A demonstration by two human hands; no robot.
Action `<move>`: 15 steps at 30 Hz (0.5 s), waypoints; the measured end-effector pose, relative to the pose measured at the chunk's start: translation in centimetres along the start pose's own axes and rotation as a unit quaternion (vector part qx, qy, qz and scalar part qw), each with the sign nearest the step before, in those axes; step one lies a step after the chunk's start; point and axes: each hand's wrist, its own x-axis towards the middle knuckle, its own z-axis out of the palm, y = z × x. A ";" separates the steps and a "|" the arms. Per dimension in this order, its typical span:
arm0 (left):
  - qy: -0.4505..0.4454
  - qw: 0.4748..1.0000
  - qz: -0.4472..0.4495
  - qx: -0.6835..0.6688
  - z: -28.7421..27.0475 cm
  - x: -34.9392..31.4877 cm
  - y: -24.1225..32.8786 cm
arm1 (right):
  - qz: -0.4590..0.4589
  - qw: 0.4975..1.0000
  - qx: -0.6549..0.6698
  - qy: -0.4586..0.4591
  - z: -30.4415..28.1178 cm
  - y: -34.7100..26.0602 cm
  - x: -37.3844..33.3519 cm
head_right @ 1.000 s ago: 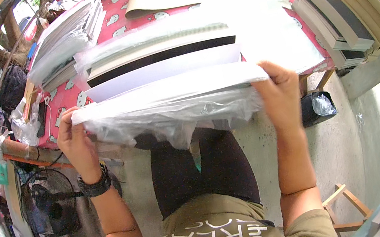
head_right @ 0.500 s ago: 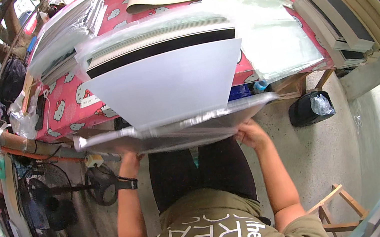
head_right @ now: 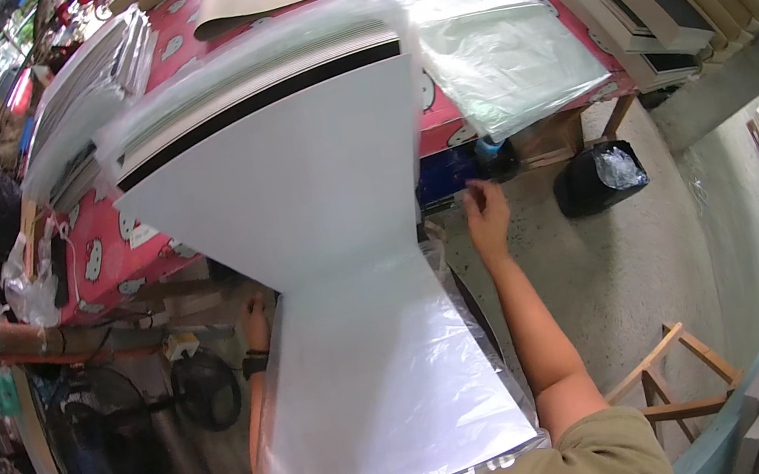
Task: The person packs printed materials into clear plastic bags by hand, placing each stack into a bag and folding the plastic over.
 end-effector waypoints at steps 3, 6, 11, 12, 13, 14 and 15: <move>-0.033 0.999 -0.027 -0.012 -1.3 -1.6 2.0 | -0.244 0.946 -0.172 0.125 -3.2 -6.5 5.7; -0.051 0.998 -0.008 -0.034 -1.4 -1.7 4.9 | -0.255 0.921 -0.272 0.114 -4.7 -7.1 9.3; -0.247 0.967 0.059 -0.038 -2.9 -3.1 11.3 | -0.151 0.978 -0.135 0.039 -7.3 -5.7 13.1; -0.289 0.952 0.085 -0.047 -3.0 -4.1 13.6 | -0.127 0.978 -0.161 0.046 -7.6 -6.2 13.7; -0.331 0.936 0.110 -0.055 -2.3 -5.5 16.7 | -0.062 0.994 -0.084 -0.028 -8.1 -6.2 14.4; -0.371 0.916 0.136 -0.064 -1.6 -6.4 19.1 | 0.003 0.995 -0.006 -0.101 -8.9 -6.1 15.3; -0.350 0.922 0.148 -0.075 -1.1 -6.5 20.7 | 0.066 0.980 0.074 -0.174 -9.6 -6.0 16.3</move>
